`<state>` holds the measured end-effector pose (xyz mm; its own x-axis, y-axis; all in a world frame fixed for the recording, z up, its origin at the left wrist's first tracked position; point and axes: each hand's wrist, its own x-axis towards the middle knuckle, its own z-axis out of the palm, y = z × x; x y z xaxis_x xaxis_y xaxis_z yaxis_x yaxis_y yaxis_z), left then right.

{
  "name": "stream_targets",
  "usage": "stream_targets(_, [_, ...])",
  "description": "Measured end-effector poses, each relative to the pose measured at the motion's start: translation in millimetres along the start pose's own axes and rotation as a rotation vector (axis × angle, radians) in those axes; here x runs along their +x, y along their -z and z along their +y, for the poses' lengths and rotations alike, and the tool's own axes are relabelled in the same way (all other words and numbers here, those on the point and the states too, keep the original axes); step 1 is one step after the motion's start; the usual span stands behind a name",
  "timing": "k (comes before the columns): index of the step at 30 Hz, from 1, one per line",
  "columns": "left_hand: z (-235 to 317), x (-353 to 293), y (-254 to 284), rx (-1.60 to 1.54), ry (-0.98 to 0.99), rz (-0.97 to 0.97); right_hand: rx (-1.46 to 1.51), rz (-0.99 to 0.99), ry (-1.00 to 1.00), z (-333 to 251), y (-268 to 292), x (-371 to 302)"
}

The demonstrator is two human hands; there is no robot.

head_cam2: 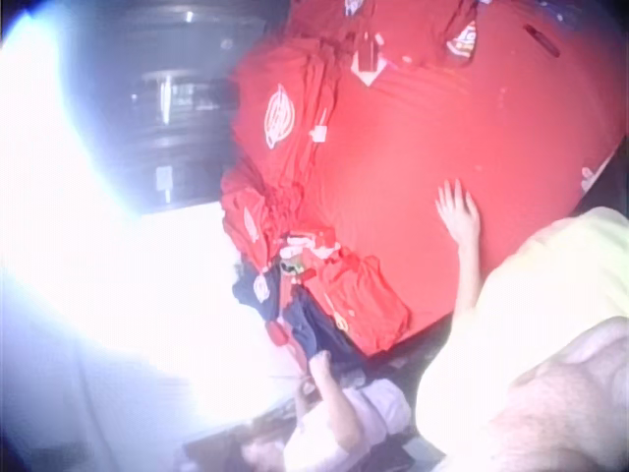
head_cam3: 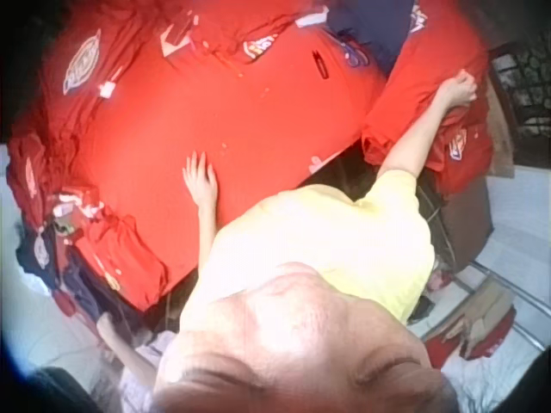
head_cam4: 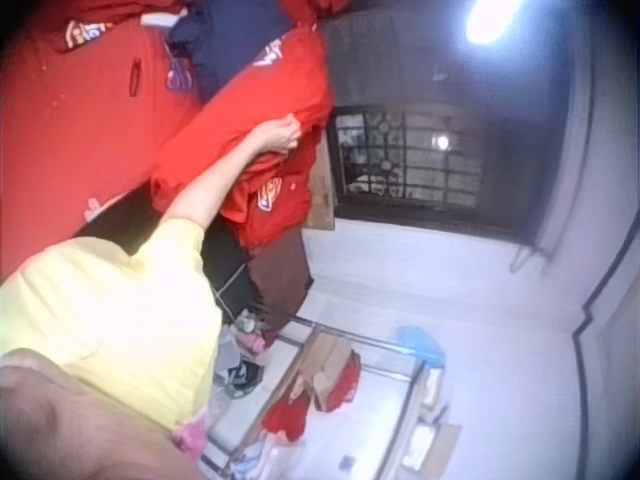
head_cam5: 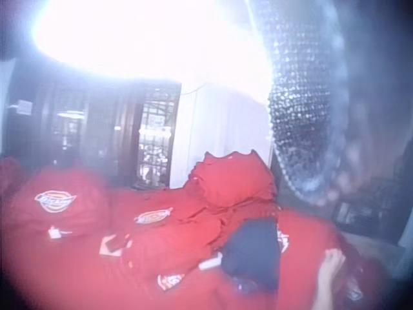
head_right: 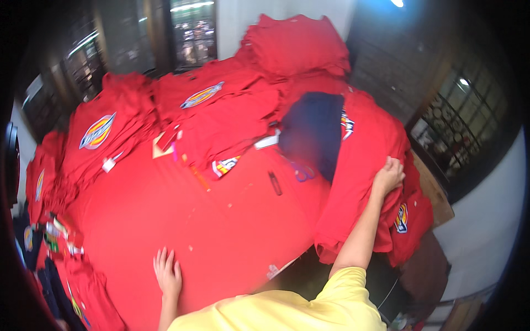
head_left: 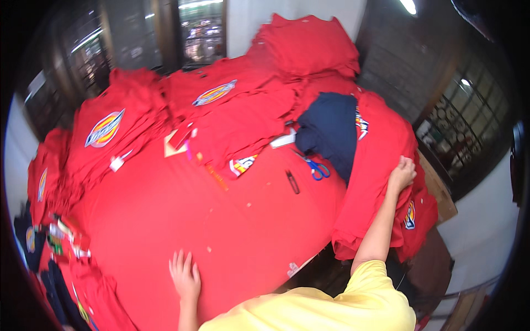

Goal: The person folds red shirts one by one on a large table, flattening the fabric and aligning the edges before placing them into stacks.

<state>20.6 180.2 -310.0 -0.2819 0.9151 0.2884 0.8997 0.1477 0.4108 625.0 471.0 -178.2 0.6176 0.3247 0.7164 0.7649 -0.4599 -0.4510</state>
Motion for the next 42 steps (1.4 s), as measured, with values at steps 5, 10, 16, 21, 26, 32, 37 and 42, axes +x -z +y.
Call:
stream_targets(5, [43,11,36,-0.671,0.170,-0.229,0.879,-0.254,0.416,-120,96,-54])
stream_targets(10, [61,-7,31,-1.469,0.278,-0.318,1.399,-1.516,0.423,-188,266,-217])
stream_targets(16, [25,-31,47,-1.464,0.550,-0.276,1.174,-1.586,0.745,-174,268,-347])
stream_targets(21, [-17,-126,81,-1.435,0.642,0.018,1.186,-1.599,1.237,-121,265,-408])
stream_targets(26, [-54,-204,157,-0.927,0.826,-0.140,1.257,-2.431,0.250,-123,298,-400])
stream_targets(32, [-24,-181,180,-0.193,0.435,0.275,0.533,-1.601,1.466,-150,309,-389])
stream_targets(37, [5,-107,140,-0.511,-0.085,-0.067,0.994,-1.713,1.798,-141,338,-436])
stream_targets(42, [-4,-134,107,-0.249,-0.054,-0.670,0.755,-2.146,1.945,-166,383,-421])
